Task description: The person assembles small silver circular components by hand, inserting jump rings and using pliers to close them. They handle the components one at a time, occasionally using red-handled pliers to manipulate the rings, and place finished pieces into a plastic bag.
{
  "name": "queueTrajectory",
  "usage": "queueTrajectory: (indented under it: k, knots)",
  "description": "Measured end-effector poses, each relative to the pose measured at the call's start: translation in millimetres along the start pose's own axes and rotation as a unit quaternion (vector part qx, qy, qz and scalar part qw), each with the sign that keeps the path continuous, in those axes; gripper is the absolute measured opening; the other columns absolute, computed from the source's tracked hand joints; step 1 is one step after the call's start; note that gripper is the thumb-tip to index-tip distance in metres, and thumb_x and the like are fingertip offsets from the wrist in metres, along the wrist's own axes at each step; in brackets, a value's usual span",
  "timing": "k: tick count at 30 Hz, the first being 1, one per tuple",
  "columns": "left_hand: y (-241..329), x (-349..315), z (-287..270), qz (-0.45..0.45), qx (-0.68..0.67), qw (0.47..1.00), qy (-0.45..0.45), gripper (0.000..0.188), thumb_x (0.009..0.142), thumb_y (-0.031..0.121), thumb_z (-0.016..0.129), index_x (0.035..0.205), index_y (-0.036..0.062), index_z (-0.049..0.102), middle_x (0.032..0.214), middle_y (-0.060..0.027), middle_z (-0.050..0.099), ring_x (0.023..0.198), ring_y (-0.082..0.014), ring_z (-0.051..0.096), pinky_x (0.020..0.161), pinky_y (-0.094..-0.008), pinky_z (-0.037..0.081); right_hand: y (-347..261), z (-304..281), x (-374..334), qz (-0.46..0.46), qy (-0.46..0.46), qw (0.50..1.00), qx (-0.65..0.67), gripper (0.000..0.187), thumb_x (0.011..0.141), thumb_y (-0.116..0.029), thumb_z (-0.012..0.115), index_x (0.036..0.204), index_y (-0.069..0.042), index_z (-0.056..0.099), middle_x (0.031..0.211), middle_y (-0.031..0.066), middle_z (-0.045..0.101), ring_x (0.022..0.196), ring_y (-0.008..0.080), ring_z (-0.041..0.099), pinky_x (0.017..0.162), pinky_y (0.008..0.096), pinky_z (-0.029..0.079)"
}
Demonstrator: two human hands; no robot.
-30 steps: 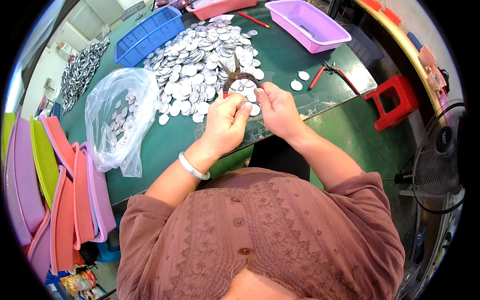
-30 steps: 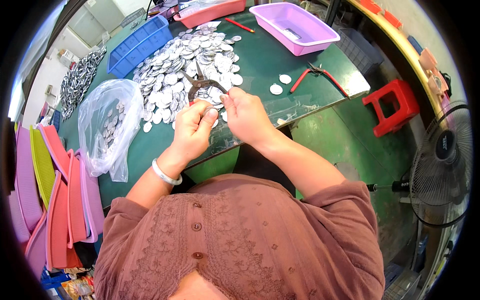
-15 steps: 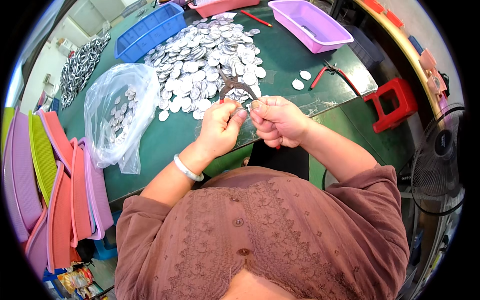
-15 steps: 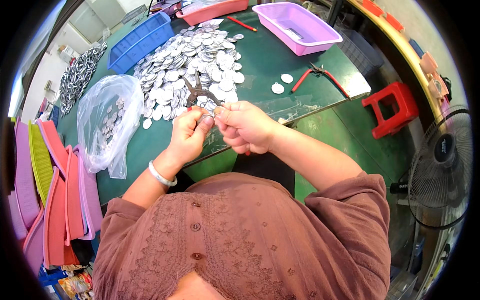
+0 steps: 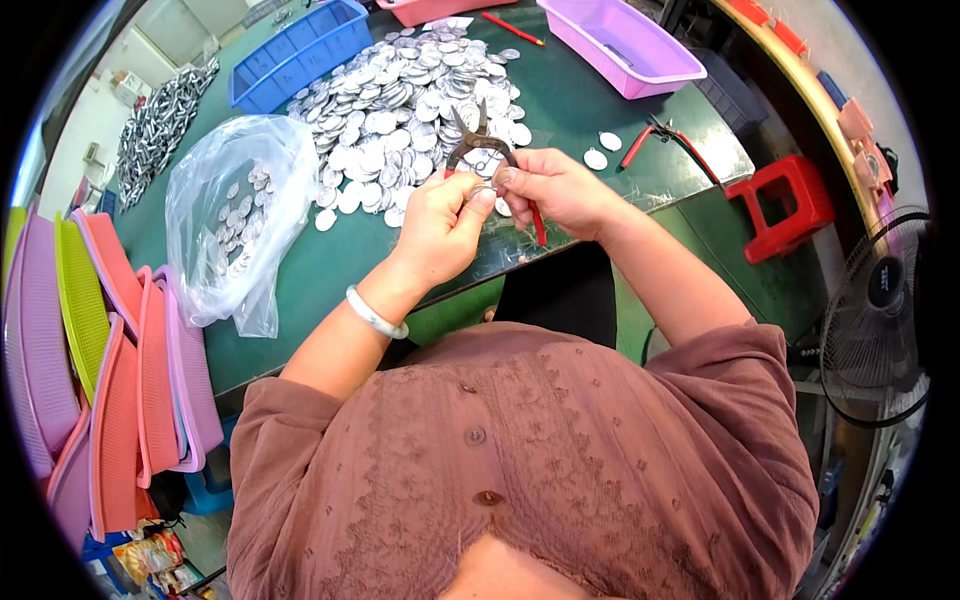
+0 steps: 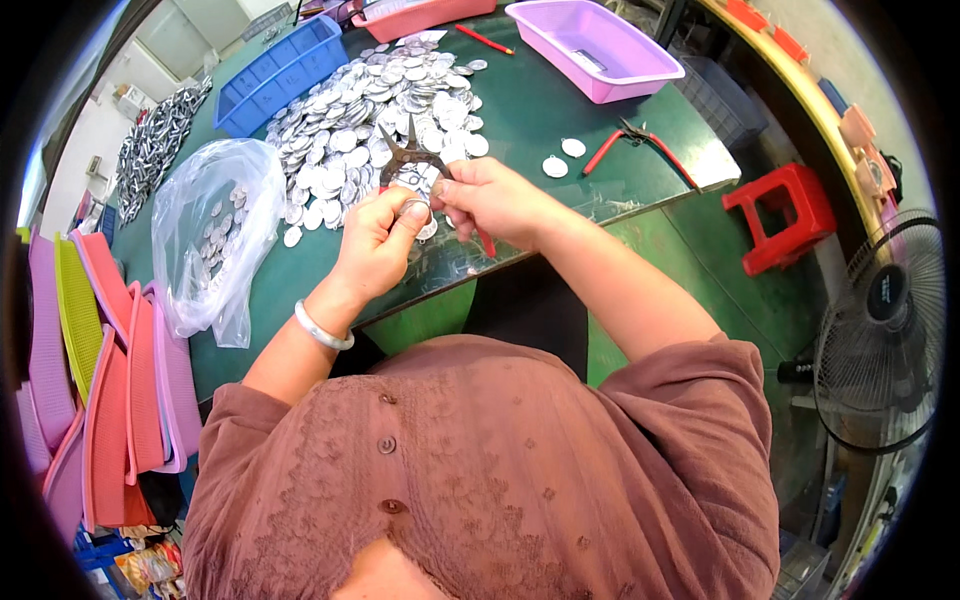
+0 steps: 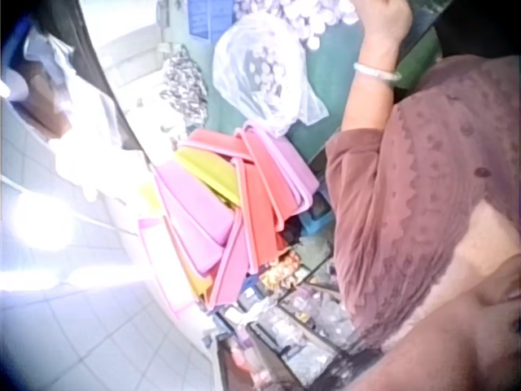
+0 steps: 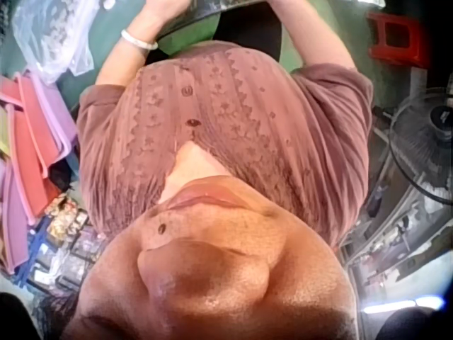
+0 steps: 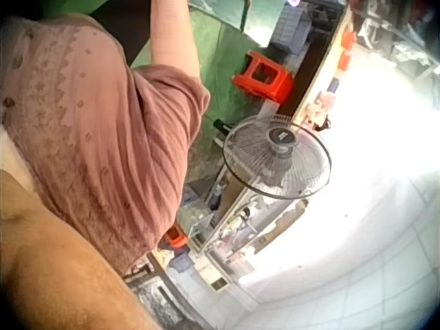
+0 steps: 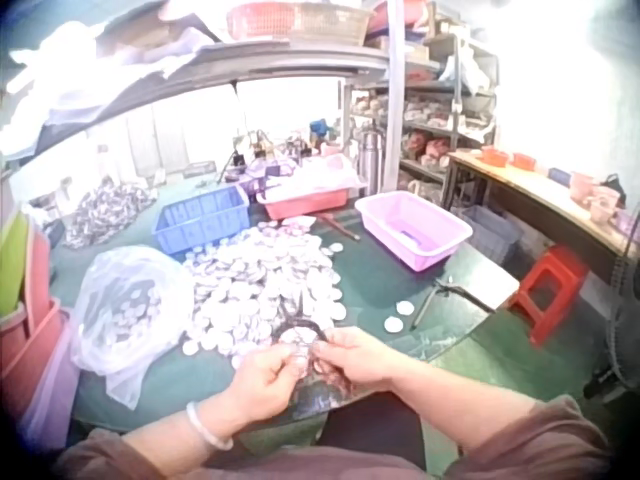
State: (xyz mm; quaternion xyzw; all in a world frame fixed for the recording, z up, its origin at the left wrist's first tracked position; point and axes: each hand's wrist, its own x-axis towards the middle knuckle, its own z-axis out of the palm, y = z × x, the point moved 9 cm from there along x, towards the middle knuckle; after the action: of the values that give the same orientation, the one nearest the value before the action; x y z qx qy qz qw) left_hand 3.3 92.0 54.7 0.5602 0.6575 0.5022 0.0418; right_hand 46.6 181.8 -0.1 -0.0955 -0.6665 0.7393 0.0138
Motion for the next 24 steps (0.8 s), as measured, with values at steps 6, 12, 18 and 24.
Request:
queueTrajectory:
  k: [6,12,18,24]
  knots:
    - [24.0,-2.8,0.1,0.065,0.067,0.996,-0.009,0.009,0.078,0.007,0.054,0.070,0.0027,0.054,0.061,-0.0103,0.049,0.062,-0.0280,0.048,0.054,-0.0354,0.039,-39.2,5.8,-13.3,-0.105,0.013,0.991,-0.083,0.016,0.084,-0.017,0.054,0.088,-0.001,0.055,0.073,-0.0007,0.053,0.064,0.0067,0.049,0.061,0.0208,0.041]
    - [36.3,-5.4,-4.8,0.097,0.077,0.992,0.016,0.009,0.077,0.007,0.055,0.069,0.0025,0.053,0.062,-0.0104,0.050,0.064,-0.0289,0.049,0.055,-0.0358,0.040,-22.2,5.4,-21.0,-0.085,-0.002,0.984,-0.154,0.013,0.086,-0.015,0.051,0.087,-0.002,0.054,0.070,-0.0014,0.052,0.062,0.0053,0.045,0.057,0.0193,0.038]
    - [34.5,-7.8,10.3,0.100,0.037,0.994,-0.027,0.010,0.077,0.007,0.055,0.069,0.0024,0.051,0.061,-0.0101,0.048,0.059,-0.0268,0.045,0.053,-0.0350,0.038,-16.3,-0.1,-27.5,-0.146,0.110,0.966,-0.185,0.016,0.087,-0.014,0.047,0.091,0.000,0.054,0.072,0.0014,0.055,0.065,0.0063,0.044,0.059,0.0245,0.040]
    - [35.3,-9.8,11.2,0.089,0.044,0.994,-0.035,0.009,0.076,0.006,0.055,0.069,0.0023,0.051,0.056,-0.0097,0.046,0.057,-0.0259,0.044,0.051,-0.0349,0.036,-15.7,0.7,-25.5,-0.137,0.125,0.968,-0.167,0.022,0.088,-0.017,0.045,0.090,0.000,0.057,0.072,0.0025,0.056,0.070,0.0072,0.046,0.065,0.0266,0.041]
